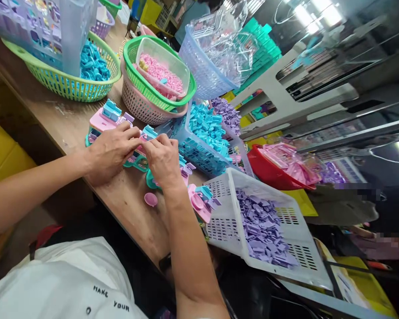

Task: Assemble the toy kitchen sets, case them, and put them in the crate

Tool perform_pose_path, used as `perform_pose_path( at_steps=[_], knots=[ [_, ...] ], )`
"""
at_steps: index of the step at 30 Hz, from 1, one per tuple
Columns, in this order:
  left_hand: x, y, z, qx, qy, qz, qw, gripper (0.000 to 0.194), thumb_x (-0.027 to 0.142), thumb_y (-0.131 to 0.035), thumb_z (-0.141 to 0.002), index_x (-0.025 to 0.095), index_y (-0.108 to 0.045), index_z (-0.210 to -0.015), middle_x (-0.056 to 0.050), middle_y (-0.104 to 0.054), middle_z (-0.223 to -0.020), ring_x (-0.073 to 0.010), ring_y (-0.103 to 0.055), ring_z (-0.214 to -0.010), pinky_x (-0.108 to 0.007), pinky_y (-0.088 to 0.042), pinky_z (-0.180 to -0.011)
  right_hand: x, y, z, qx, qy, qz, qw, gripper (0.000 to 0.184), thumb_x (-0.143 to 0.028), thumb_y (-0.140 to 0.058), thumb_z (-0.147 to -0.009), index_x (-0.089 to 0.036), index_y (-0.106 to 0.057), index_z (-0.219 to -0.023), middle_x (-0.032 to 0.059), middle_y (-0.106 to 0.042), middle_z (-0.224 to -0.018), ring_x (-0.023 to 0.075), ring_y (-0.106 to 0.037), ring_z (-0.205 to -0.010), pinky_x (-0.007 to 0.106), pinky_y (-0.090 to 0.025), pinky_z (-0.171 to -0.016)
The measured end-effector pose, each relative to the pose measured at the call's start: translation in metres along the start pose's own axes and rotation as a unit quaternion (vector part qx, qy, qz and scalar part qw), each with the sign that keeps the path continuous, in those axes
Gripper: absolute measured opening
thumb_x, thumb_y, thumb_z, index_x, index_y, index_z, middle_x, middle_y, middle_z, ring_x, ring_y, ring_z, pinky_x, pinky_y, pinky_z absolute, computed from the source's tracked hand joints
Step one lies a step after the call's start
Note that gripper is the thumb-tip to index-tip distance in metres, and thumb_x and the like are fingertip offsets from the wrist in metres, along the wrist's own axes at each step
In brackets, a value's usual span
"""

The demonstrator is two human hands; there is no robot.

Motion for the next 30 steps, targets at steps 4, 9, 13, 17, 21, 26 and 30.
perform_pose_path(
  at_steps=[4,9,13,17,21,26,30],
  knots=[
    [-0.002,-0.001,-0.008,-0.077,-0.01,-0.01,0.997,0.018,0.018,-0.051,-0.092,0.013,-0.068,-0.097,-0.012,-0.064,-0.103,-0.0298,-0.06,-0.099,-0.046,-0.053,-0.083,-0.004,0.002,-0.008,-0.052,0.014,0.005,0.999,0.026,-0.02,-0.044,-0.106,-0.019,-0.068,-0.097,0.0089,-0.071,-0.092,0.0274,-0.054,-0.109,0.04,-0.036,-0.091],
    [0.002,0.004,-0.017,-0.119,-0.027,-0.025,0.992,0.022,0.018,-0.046,-0.094,0.009,-0.066,-0.094,-0.013,-0.063,-0.104,-0.0282,-0.06,-0.104,-0.051,-0.051,-0.097,-0.005,-0.002,-0.009,-0.044,-0.054,-0.043,0.997,0.029,-0.021,-0.038,-0.107,-0.017,-0.067,-0.108,0.0117,-0.069,-0.104,0.0291,-0.054,-0.116,0.044,-0.04,-0.099],
    [0.02,0.011,-0.003,0.005,0.001,-0.013,1.0,0.033,0.026,-0.043,-0.101,0.006,-0.066,-0.111,-0.016,-0.064,-0.116,-0.0292,-0.058,-0.11,-0.049,-0.053,-0.094,0.008,0.023,0.044,0.041,-0.05,-0.173,0.983,0.03,-0.028,-0.042,-0.107,-0.021,-0.066,-0.123,0.0094,-0.07,-0.116,0.0258,-0.056,-0.118,0.046,-0.043,-0.104],
    [0.055,-0.004,0.02,0.038,-0.019,0.112,0.993,0.03,0.031,-0.046,-0.1,0.017,-0.068,-0.115,-0.011,-0.067,-0.112,-0.0235,-0.061,-0.099,-0.04,-0.055,-0.087,0.016,0.046,0.16,0.124,-0.218,-0.247,0.936,0.021,-0.03,-0.053,-0.102,-0.024,-0.073,-0.107,0.0049,-0.073,-0.097,0.0214,-0.064,-0.093,0.041,-0.052,-0.089],
    [0.088,-0.038,0.019,-0.083,0.017,0.208,0.974,0.036,0.043,-0.049,-0.098,0.017,-0.072,-0.108,-0.013,-0.066,-0.105,-0.0255,-0.062,-0.093,-0.039,-0.054,-0.08,0.012,0.028,0.249,0.017,-0.343,-0.215,0.914,0.013,-0.027,-0.063,-0.096,-0.022,-0.075,-0.095,0.0052,-0.073,-0.089,0.0219,-0.062,-0.086,0.039,-0.05,-0.081],
    [0.111,-0.06,-0.001,-0.165,0.012,0.207,0.964,0.029,0.037,-0.055,-0.095,0.019,-0.076,-0.101,-0.012,-0.063,-0.098,-0.0251,-0.061,-0.089,-0.034,-0.049,-0.074,0.006,0.002,0.263,-0.049,-0.337,-0.185,0.922,0.014,-0.023,-0.065,-0.096,-0.022,-0.074,-0.086,0.0042,-0.069,-0.084,0.0217,-0.059,-0.084,0.036,-0.046,-0.079],
    [0.118,-0.058,-0.003,-0.191,0.021,0.182,0.964,0.018,0.024,-0.054,-0.091,0.018,-0.07,-0.085,-0.009,-0.061,-0.088,-0.0214,-0.058,-0.078,-0.031,-0.042,-0.065,-0.001,0.006,0.264,-0.045,-0.345,-0.203,0.915,0.011,-0.02,-0.065,-0.096,-0.02,-0.073,-0.088,0.0043,-0.068,-0.086,0.0219,-0.063,-0.086,0.036,-0.048,-0.081]
  ],
)
Point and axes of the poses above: each hand's wrist, its own z-axis away from the middle knuckle, its own y-axis out of the back of the hand, x = y × z, the point moved 2 cm from there along -z, towards the middle knuckle
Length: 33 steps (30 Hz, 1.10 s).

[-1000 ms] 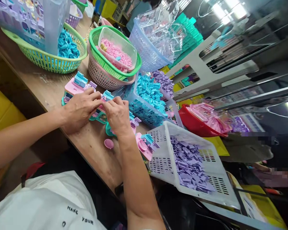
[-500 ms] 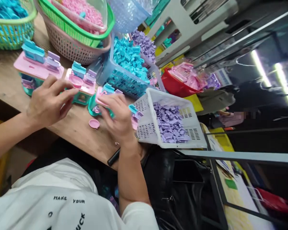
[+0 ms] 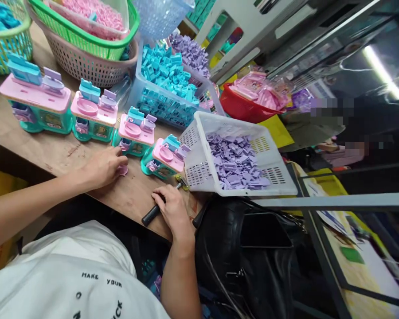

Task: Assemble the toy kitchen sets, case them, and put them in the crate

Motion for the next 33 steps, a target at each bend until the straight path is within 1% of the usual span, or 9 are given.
perform_pose_path(
  at_steps=[4,7,11,15,19,21,23,27,33],
  knots=[
    [0.006,0.003,0.01,0.016,0.072,0.108,0.991,0.016,0.031,-0.054,-0.091,0.018,-0.061,-0.083,-0.004,-0.06,-0.075,-0.0175,-0.054,-0.065,-0.029,-0.038,-0.06,0.0,-0.001,0.008,0.008,0.019,-0.039,0.999,0.016,-0.023,-0.059,-0.1,-0.02,-0.073,-0.105,0.0061,-0.068,-0.091,0.0227,-0.065,-0.088,0.036,-0.051,-0.081],
    [0.01,0.001,0.016,0.038,0.152,0.259,0.953,0.025,0.04,-0.051,-0.092,0.018,-0.062,-0.097,-0.002,-0.064,-0.077,-0.0163,-0.057,-0.065,-0.028,-0.042,-0.062,-0.01,-0.002,0.002,0.042,0.055,-0.095,0.993,0.023,-0.027,-0.052,-0.103,-0.021,-0.073,-0.11,0.0059,-0.065,-0.089,0.0208,-0.064,-0.086,0.034,-0.052,-0.078],
    [0.019,-0.005,0.018,0.029,0.218,0.456,0.862,0.044,0.055,-0.062,-0.083,0.016,-0.067,-0.105,-0.005,-0.069,-0.086,-0.0174,-0.062,-0.074,-0.027,-0.048,-0.064,-0.035,0.0,-0.017,0.119,0.067,-0.191,0.972,0.023,-0.029,-0.049,-0.104,-0.021,-0.07,-0.098,0.0046,-0.063,-0.088,0.0183,-0.063,-0.086,0.032,-0.053,-0.078],
    [0.032,-0.009,0.019,-0.031,0.284,0.604,0.744,0.053,0.059,-0.082,-0.066,0.015,-0.067,-0.09,-0.001,-0.062,-0.073,-0.0107,-0.053,-0.058,-0.019,-0.037,-0.047,-0.055,-0.003,-0.031,0.182,0.043,-0.322,0.928,0.018,-0.033,-0.055,-0.101,-0.022,-0.068,-0.096,0.0028,-0.065,-0.089,0.0159,-0.065,-0.084,0.03,-0.054,-0.077],
    [0.048,-0.009,0.018,-0.079,0.268,0.714,0.642,0.052,0.052,-0.092,-0.06,0.014,-0.064,-0.081,0.002,-0.057,-0.068,-0.005,-0.044,-0.054,-0.014,-0.027,-0.044,-0.068,-0.017,-0.04,0.211,-0.006,-0.398,0.893,0.022,-0.041,-0.058,-0.097,-0.021,-0.066,-0.092,0.0024,-0.067,-0.085,0.0157,-0.065,-0.08,0.03,-0.055,-0.076],
    [0.052,-0.01,0.017,-0.083,0.251,0.748,0.609,0.05,0.051,-0.093,-0.061,0.014,-0.064,-0.08,0.003,-0.055,-0.066,-0.0047,-0.043,-0.054,-0.014,-0.027,-0.044,-0.072,-0.024,-0.043,0.217,-0.024,-0.409,0.886,0.025,-0.043,-0.058,-0.096,-0.02,-0.066,-0.09,0.0029,-0.067,-0.086,0.0157,-0.065,-0.081,0.03,-0.056,-0.077],
    [0.052,-0.011,0.017,-0.063,0.246,0.756,0.604,0.051,0.05,-0.093,-0.061,0.014,-0.064,-0.081,0.003,-0.055,-0.065,-0.0047,-0.042,-0.054,-0.014,-0.029,-0.044,-0.072,-0.029,-0.043,0.216,-0.041,-0.414,0.884,0.025,-0.044,-0.059,-0.095,-0.02,-0.065,-0.091,0.0033,-0.067,-0.087,0.0158,-0.065,-0.083,0.031,-0.056,-0.079],
    [0.046,-0.008,0.018,-0.039,0.247,0.736,0.629,0.053,0.052,-0.093,-0.06,0.013,-0.066,-0.085,0.003,-0.058,-0.065,-0.0052,-0.045,-0.055,-0.015,-0.032,-0.045,-0.069,-0.031,-0.039,0.217,-0.061,-0.404,0.887,0.022,-0.041,-0.062,-0.095,-0.019,-0.067,-0.098,0.0045,-0.069,-0.094,0.0161,-0.066,-0.086,0.031,-0.055,-0.08],
    [0.041,-0.003,0.017,-0.032,0.264,0.73,0.63,0.052,0.051,-0.094,-0.058,0.014,-0.066,-0.082,0.002,-0.059,-0.066,-0.0054,-0.045,-0.053,-0.016,-0.029,-0.044,-0.072,-0.014,-0.035,0.201,0.015,-0.28,0.939,0.017,-0.033,-0.059,-0.099,-0.022,-0.072,-0.098,0.0042,-0.071,-0.092,0.0175,-0.064,-0.087,0.033,-0.054,-0.082]
  ],
)
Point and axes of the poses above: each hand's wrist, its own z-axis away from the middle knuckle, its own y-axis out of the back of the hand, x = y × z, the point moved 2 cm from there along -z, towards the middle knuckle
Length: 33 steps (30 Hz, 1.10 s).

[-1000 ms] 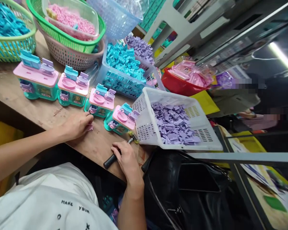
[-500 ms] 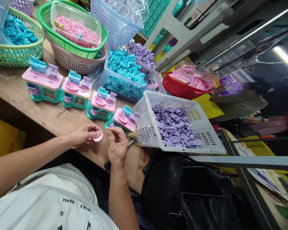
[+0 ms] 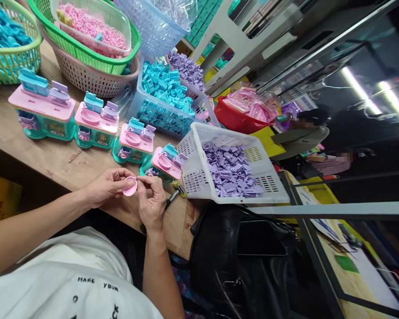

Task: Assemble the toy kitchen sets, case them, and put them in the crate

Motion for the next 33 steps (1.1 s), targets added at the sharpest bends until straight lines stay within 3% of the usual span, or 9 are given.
perform_pose_path(
  at_steps=[4,8,12,15,19,27,29,33],
  knots=[
    [0.001,0.007,-0.001,0.004,-0.003,-0.007,1.0,0.051,0.05,-0.094,-0.058,0.014,-0.067,-0.081,0.0,-0.061,-0.067,-0.0059,-0.046,-0.052,-0.017,-0.029,-0.043,0.0,0.007,-0.002,-0.08,0.043,0.025,0.996,0.019,-0.032,-0.058,-0.1,-0.023,-0.073,-0.108,0.0058,-0.074,-0.099,0.0188,-0.067,-0.093,0.034,-0.055,-0.084],
    [-0.002,0.013,-0.001,0.001,0.003,-0.026,1.0,0.052,0.051,-0.093,-0.058,0.013,-0.069,-0.084,-0.002,-0.064,-0.069,-0.0072,-0.049,-0.052,-0.018,-0.031,-0.044,0.003,0.012,-0.002,-0.096,0.075,0.033,0.992,0.013,-0.03,-0.062,-0.099,-0.023,-0.073,-0.096,0.0036,-0.074,-0.089,0.0181,-0.066,-0.086,0.033,-0.054,-0.08],
    [-0.007,0.014,-0.001,0.049,-0.024,-0.082,0.995,0.055,0.057,-0.09,-0.06,0.014,-0.069,-0.088,-0.003,-0.068,-0.073,-0.0104,-0.055,-0.056,-0.019,-0.038,-0.046,0.001,0.011,0.0,-0.017,0.062,0.066,0.996,0.018,-0.032,-0.059,-0.1,-0.022,-0.07,-0.089,0.0038,-0.072,-0.085,0.0185,-0.064,-0.084,0.034,-0.053,-0.08],
    [-0.008,0.012,-0.001,0.096,-0.108,-0.152,0.978,0.048,0.058,-0.084,-0.068,0.015,-0.068,-0.085,-0.004,-0.069,-0.075,-0.0136,-0.061,-0.063,-0.022,-0.046,-0.052,0.001,0.002,0.005,0.036,-0.006,0.027,0.999,0.022,-0.037,-0.056,-0.1,-0.021,-0.067,-0.089,0.0037,-0.07,-0.085,0.0173,-0.066,-0.082,0.032,-0.055,-0.078],
    [-0.01,0.009,0.002,0.123,-0.211,-0.243,0.939,0.033,0.049,-0.074,-0.081,0.016,-0.068,-0.083,-0.005,-0.072,-0.079,-0.0144,-0.064,-0.068,-0.023,-0.051,-0.06,0.002,-0.012,0.013,0.049,-0.057,-0.029,0.997,0.023,-0.039,-0.056,-0.1,-0.02,-0.067,-0.092,0.0052,-0.073,-0.089,0.0169,-0.071,-0.083,0.031,-0.059,-0.079],
    [-0.015,0.009,0.007,0.137,-0.301,-0.35,0.876,0.019,0.033,-0.064,-0.09,0.016,-0.068,-0.085,-0.002,-0.074,-0.074,-0.0113,-0.064,-0.057,-0.02,-0.048,-0.051,-0.003,-0.015,0.014,0.056,-0.023,0.034,0.998,0.024,-0.038,-0.056,-0.102,-0.019,-0.068,-0.094,0.0056,-0.078,-0.091,0.016,-0.075,-0.084,0.028,-0.059,-0.079],
    [-0.015,0.008,0.01,0.146,-0.349,-0.386,0.841,0.015,0.027,-0.061,-0.092,0.015,-0.067,-0.086,-0.002,-0.074,-0.074,-0.0106,-0.064,-0.055,-0.02,-0.048,-0.051,-0.008,-0.015,0.013,0.061,0.013,0.072,0.995,0.023,-0.035,-0.056,-0.102,-0.018,-0.068,-0.092,0.0046,-0.078,-0.089,0.0148,-0.075,-0.082,0.026,-0.058,-0.079],
    [-0.013,0.005,0.014,0.175,-0.452,-0.474,0.735,0.013,0.018,-0.057,-0.094,0.014,-0.066,-0.086,-0.006,-0.073,-0.077,-0.0143,-0.068,-0.065,-0.023,-0.052,-0.06,-0.014,-0.021,0.012,0.084,0.068,0.13,0.986,0.02,-0.028,-0.055,-0.103,-0.019,-0.068,-0.091,0.0038,-0.078,-0.088,0.0145,-0.074,-0.082,0.027,-0.057,-0.08]
  ],
)
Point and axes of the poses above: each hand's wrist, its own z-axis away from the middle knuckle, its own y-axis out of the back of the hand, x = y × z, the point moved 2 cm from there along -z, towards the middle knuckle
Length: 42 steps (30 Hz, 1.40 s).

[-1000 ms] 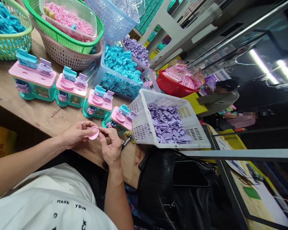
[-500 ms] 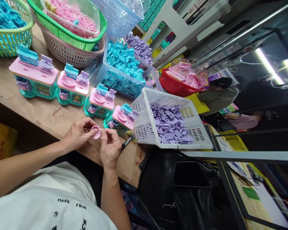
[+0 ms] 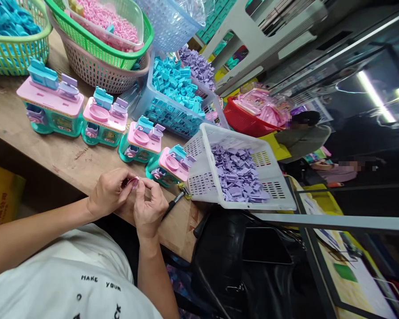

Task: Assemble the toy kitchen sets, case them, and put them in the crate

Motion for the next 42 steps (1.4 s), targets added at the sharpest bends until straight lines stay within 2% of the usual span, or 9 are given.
perform_pose_path(
  at_steps=[5,9,12,15,20,25,31,37,42],
  knots=[
    [-0.005,0.001,0.007,0.037,-0.023,-0.073,0.996,0.018,0.016,-0.053,-0.095,0.014,-0.065,-0.083,-0.005,-0.068,-0.069,-0.0157,-0.065,-0.06,-0.026,-0.05,-0.058,-0.001,-0.017,0.001,0.009,0.019,0.03,0.999,0.021,-0.027,-0.053,-0.104,-0.019,-0.068,-0.09,0.0027,-0.076,-0.085,0.0145,-0.072,-0.08,0.032,-0.055,-0.087],
    [-0.018,0.02,0.01,0.045,0.097,0.011,0.994,0.015,0.02,-0.057,-0.091,0.015,-0.067,-0.08,-0.003,-0.07,-0.066,-0.0132,-0.065,-0.055,-0.022,-0.049,-0.052,-0.013,-0.034,-0.002,-0.031,0.044,0.017,0.998,0.021,-0.028,-0.055,-0.103,-0.019,-0.069,-0.09,0.0035,-0.075,-0.086,0.016,-0.068,-0.083,0.035,-0.054,-0.09],
    [-0.026,0.051,0.004,0.099,0.224,0.093,0.965,0.014,0.028,-0.064,-0.087,0.017,-0.068,-0.08,-0.002,-0.073,-0.069,-0.0134,-0.068,-0.058,-0.021,-0.052,-0.053,-0.036,-0.046,-0.011,-0.038,0.113,-0.014,0.993,0.015,-0.023,-0.058,-0.101,-0.018,-0.069,-0.109,0.0094,-0.074,-0.103,0.0194,-0.066,-0.102,0.036,-0.055,-0.092],
    [-0.031,0.089,-0.005,0.18,0.29,0.108,0.934,0.017,0.034,-0.067,-0.083,0.018,-0.066,-0.079,-0.002,-0.072,-0.069,-0.0156,-0.07,-0.06,-0.023,-0.054,-0.053,-0.068,-0.066,-0.028,-0.097,0.222,-0.043,0.969,0.025,-0.021,-0.057,-0.101,-0.017,-0.065,-0.124,0.0121,-0.072,-0.111,0.0205,-0.065,-0.108,0.037,-0.055,-0.095],
    [-0.057,0.155,-0.017,0.228,0.278,0.083,0.929,0.025,0.042,-0.064,-0.084,0.017,-0.068,-0.086,-0.006,-0.075,-0.084,-0.0189,-0.072,-0.076,-0.028,-0.058,-0.068,-0.112,-0.117,-0.069,-0.142,0.339,-0.066,0.928,0.019,-0.023,-0.054,-0.104,-0.017,-0.068,-0.115,0.0084,-0.076,-0.1,0.0188,-0.067,-0.099,0.035,-0.051,-0.094],
    [-0.108,0.202,-0.028,0.229,0.209,0.088,0.947,0.043,0.054,-0.053,-0.091,0.017,-0.074,-0.094,-0.012,-0.072,-0.123,-0.0261,-0.065,-0.12,-0.038,-0.051,-0.104,-0.114,-0.173,-0.112,-0.172,0.329,-0.037,0.928,0.023,-0.027,-0.05,-0.105,-0.02,-0.072,-0.102,0.0075,-0.076,-0.097,0.0198,-0.065,-0.093,0.035,-0.047,-0.09],
    [-0.159,0.186,-0.05,0.235,0.316,0.123,0.911,0.039,0.051,-0.051,-0.092,0.016,-0.07,-0.089,-0.007,-0.074,-0.091,-0.0228,-0.068,-0.094,-0.036,-0.055,-0.09,-0.096,-0.197,-0.118,-0.181,0.345,0.032,0.92,0.018,-0.027,-0.056,-0.103,-0.022,-0.073,-0.101,0.0045,-0.076,-0.091,0.0191,-0.063,-0.092,0.032,-0.04,-0.082],
    [-0.162,0.162,-0.061,0.234,0.303,0.17,0.908,0.027,0.042,-0.058,-0.089,0.017,-0.065,-0.097,-0.007,-0.073,-0.102,-0.0208,-0.067,-0.098,-0.034,-0.054,-0.093,-0.102,-0.194,-0.109,-0.138,0.367,0.095,0.915,0.024,-0.027,-0.05,-0.106,-0.021,-0.072,-0.097,0.0047,-0.072,-0.084,0.0193,-0.059,-0.087,0.033,-0.035,-0.079],
    [-0.163,0.155,-0.056,0.256,0.297,0.144,0.909,0.035,0.049,-0.054,-0.092,0.018,-0.062,-0.105,-0.01,-0.071,-0.11,-0.0224,-0.067,-0.102,-0.038,-0.055,-0.093,-0.117,-0.194,-0.11,-0.158,0.381,0.163,0.896,0.025,-0.022,-0.049,-0.106,-0.019,-0.069,-0.09,0.0043,-0.068,-0.076,0.0208,-0.055,-0.081,0.034,-0.032,-0.074]
  ],
)
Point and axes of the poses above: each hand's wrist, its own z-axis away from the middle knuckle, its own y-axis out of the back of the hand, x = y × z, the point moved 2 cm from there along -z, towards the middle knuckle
